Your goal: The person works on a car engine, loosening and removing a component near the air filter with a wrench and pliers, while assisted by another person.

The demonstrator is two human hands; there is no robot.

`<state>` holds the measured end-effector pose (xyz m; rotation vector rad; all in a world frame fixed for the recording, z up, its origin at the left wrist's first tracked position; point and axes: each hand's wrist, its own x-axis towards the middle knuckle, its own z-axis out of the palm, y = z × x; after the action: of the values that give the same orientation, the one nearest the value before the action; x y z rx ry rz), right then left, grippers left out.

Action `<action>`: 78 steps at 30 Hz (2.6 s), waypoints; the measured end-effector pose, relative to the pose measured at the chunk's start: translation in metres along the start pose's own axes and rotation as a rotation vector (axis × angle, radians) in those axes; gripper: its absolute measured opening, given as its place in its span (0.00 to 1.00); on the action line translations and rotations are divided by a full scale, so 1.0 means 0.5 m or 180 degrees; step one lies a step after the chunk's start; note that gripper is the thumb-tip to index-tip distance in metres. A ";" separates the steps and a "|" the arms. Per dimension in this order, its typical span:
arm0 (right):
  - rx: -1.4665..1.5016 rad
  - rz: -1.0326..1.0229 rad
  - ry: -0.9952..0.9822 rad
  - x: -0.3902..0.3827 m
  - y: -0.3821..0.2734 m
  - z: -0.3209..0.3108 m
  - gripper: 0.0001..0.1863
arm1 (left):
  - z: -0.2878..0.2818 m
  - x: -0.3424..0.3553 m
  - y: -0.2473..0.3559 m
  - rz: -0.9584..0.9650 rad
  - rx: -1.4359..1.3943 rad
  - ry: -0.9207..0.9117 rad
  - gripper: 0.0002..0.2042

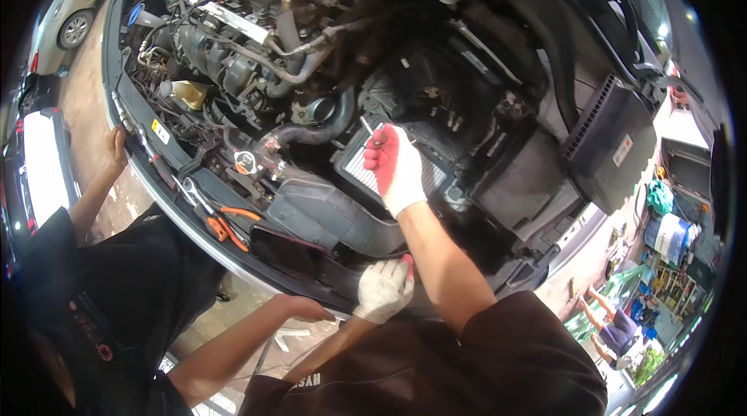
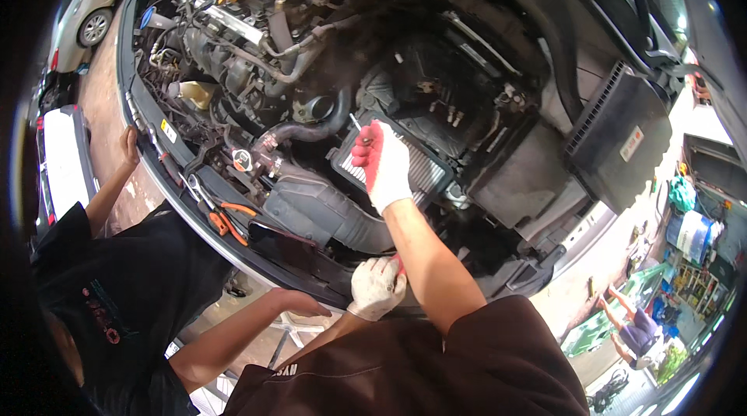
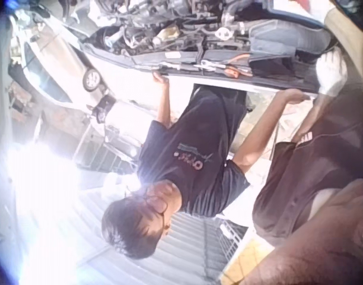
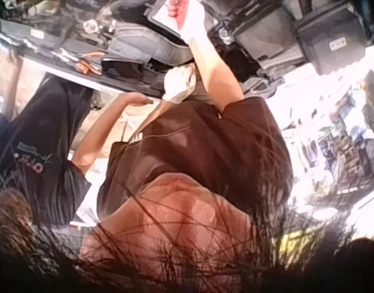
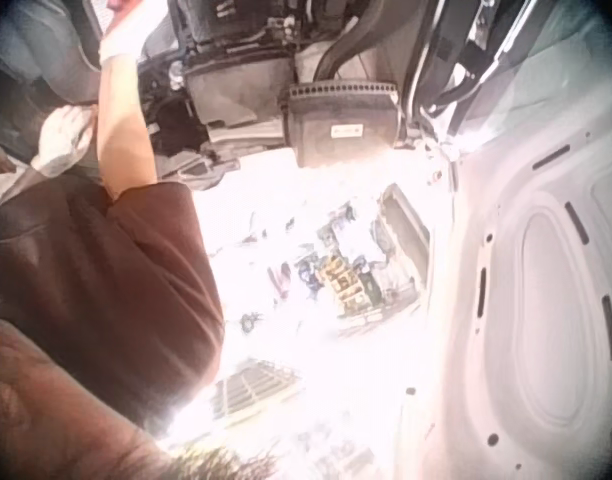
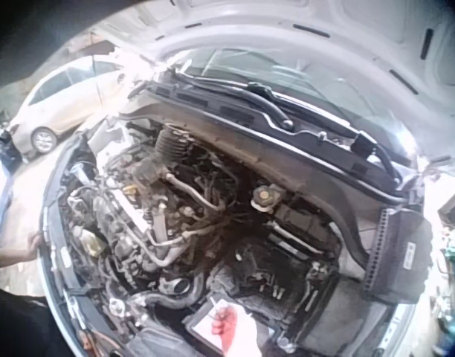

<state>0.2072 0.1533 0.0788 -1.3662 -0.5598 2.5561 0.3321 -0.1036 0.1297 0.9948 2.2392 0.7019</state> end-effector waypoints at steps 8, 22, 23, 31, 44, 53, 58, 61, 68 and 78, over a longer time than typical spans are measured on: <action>-0.0479 -0.1181 0.1210 0.030 -0.188 -0.143 0.23 | 0.075 0.079 0.141 -0.0006 0.0013 0.0774 0.13; -0.0861 -0.0945 0.0973 0.234 -0.235 -0.237 0.38 | 0.089 0.075 0.144 0.0071 0.0119 0.0734 0.15; -0.0980 -0.0966 0.1024 0.216 -0.236 -0.240 0.39 | 0.089 0.076 0.146 0.0050 0.0086 0.0751 0.15; -0.2735 -0.1676 0.0402 -0.056 -0.124 -0.029 0.17 | 0.064 0.070 0.137 0.0038 -0.0013 0.0806 0.14; -0.7475 -0.1844 -0.0973 0.292 0.153 0.247 0.18 | 0.057 0.065 0.132 0.0166 -0.0006 0.0870 0.16; -0.6945 -0.1921 -0.1018 0.293 0.136 0.222 0.26 | 0.060 0.067 0.117 0.0196 -0.0135 0.1024 0.15; -0.6031 -0.1702 -0.0885 0.266 0.077 0.214 0.39 | 0.057 0.069 0.116 0.0253 -0.0094 0.0884 0.17; -0.5406 -0.1836 -0.1093 0.269 0.056 0.206 0.41 | 0.067 0.066 0.115 0.0198 -0.0092 0.0804 0.18; -0.4872 -0.1504 -0.1306 0.284 0.037 0.194 0.43 | 0.067 0.066 0.117 0.0098 -0.0187 0.0754 0.19; -0.4671 -0.1387 -0.1641 0.316 0.030 0.170 0.43 | -0.011 0.075 0.141 -0.0226 -0.1298 0.0427 0.16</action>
<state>0.0485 0.1724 -0.0044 -0.4912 -2.7385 1.8965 0.3412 -0.0344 0.1691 0.6807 2.1081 1.1641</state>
